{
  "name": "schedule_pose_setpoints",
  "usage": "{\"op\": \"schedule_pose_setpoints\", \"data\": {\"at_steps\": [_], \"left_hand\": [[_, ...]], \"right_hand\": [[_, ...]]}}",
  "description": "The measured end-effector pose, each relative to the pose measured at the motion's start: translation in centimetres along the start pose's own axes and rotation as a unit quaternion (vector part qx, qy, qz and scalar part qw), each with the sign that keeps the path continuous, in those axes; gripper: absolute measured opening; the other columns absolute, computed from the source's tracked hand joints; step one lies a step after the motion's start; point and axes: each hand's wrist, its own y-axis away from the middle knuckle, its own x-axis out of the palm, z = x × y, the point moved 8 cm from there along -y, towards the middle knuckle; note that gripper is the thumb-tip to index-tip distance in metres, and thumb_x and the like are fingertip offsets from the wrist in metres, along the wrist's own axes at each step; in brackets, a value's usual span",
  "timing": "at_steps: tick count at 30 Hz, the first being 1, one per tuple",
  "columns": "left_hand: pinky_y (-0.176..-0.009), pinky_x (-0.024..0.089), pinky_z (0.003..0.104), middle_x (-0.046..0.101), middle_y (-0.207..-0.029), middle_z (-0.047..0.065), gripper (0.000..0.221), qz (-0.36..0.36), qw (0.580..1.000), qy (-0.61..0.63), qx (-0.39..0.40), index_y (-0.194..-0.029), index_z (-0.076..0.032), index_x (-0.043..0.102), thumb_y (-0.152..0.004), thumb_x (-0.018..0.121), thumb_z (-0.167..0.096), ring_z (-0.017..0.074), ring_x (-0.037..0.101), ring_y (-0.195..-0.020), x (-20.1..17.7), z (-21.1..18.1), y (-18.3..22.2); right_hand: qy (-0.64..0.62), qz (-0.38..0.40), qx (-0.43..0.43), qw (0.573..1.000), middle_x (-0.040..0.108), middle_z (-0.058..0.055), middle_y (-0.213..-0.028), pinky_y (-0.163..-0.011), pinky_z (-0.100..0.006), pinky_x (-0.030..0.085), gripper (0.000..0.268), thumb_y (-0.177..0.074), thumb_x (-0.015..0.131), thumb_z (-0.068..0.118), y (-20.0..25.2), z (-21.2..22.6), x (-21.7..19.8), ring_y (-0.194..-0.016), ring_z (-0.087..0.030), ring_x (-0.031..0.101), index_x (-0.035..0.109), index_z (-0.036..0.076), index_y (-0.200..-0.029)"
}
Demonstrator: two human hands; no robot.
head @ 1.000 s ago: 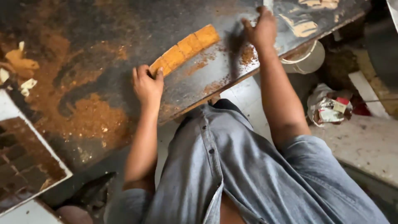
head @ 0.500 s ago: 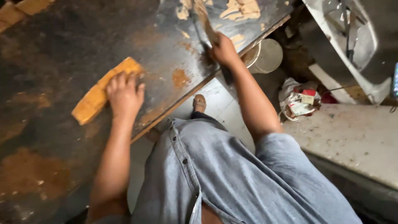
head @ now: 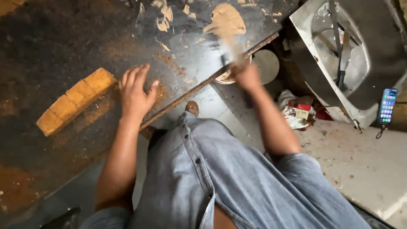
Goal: The person clears a workspace by hand, then uses a spatula to spread cream over a piece of fudge before rolling it in chocolate shavings. They repeat this process several times, alternating between preparing the fudge and cleaning the table surface.
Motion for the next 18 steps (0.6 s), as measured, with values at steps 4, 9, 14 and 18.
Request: {"op": "schedule_pose_setpoints", "data": {"at_steps": [4, 9, 14, 18], "left_hand": [[-0.109, 0.043, 0.051, 0.065, -0.132, 0.017, 0.05, -0.026, 0.998, 0.029, -0.04, -0.142, -0.005, 0.061, -0.097, 0.075, -0.021, 0.0382, 0.057, -0.125, -0.7, 0.4, 1.3], [-0.108, 0.045, 0.049, 0.067, -0.132, 0.019, 0.049, -0.059, 0.995, 0.07, -0.041, -0.141, -0.003, 0.06, -0.096, 0.076, -0.016, 0.0394, 0.06, -0.122, -0.9, -0.2, 0.9], [-0.103, 0.05, 0.046, 0.067, -0.132, 0.019, 0.049, -0.074, 0.99, 0.112, -0.052, -0.142, -0.003, 0.059, -0.097, 0.076, -0.012, 0.038, 0.062, -0.12, -2.0, -0.2, 0.5], [-0.105, 0.05, 0.047, 0.068, -0.13, 0.019, 0.051, -0.105, 0.988, 0.103, -0.054, -0.143, -0.003, 0.058, -0.096, 0.077, -0.012, 0.0365, 0.065, -0.122, -3.2, 0.8, 1.7]], "right_hand": [[-0.134, -0.048, 0.263, 0.954, 0.068, -0.023, -0.083, -0.051, -0.046, 0.048, 0.063, -0.091, 0.05, 0.001, -4.1, -8.8, -6.7, -0.062, -0.035, 0.065, 0.048, 0.017, -0.151], [0.137, 0.031, 0.016, 0.99, 0.073, -0.027, -0.1, -0.077, -0.049, 0.058, 0.05, -0.087, 0.074, 0.012, -10.8, -2.9, 6.1, -0.091, -0.041, 0.072, 0.059, 0.004, -0.135], [-0.185, 0.288, 0.123, 0.932, 0.066, -0.012, -0.079, -0.057, -0.036, 0.051, 0.063, -0.099, 0.061, 0.018, -2.2, 5.8, 8.0, -0.063, -0.021, 0.061, 0.043, 0.021, -0.159], [-0.254, 0.301, -0.064, 0.917, 0.064, -0.011, -0.102, -0.065, -0.04, 0.051, 0.048, -0.108, 0.055, 0.017, 1.6, 7.9, -1.9, -0.081, -0.022, 0.062, 0.048, 0.017, -0.156]]}}
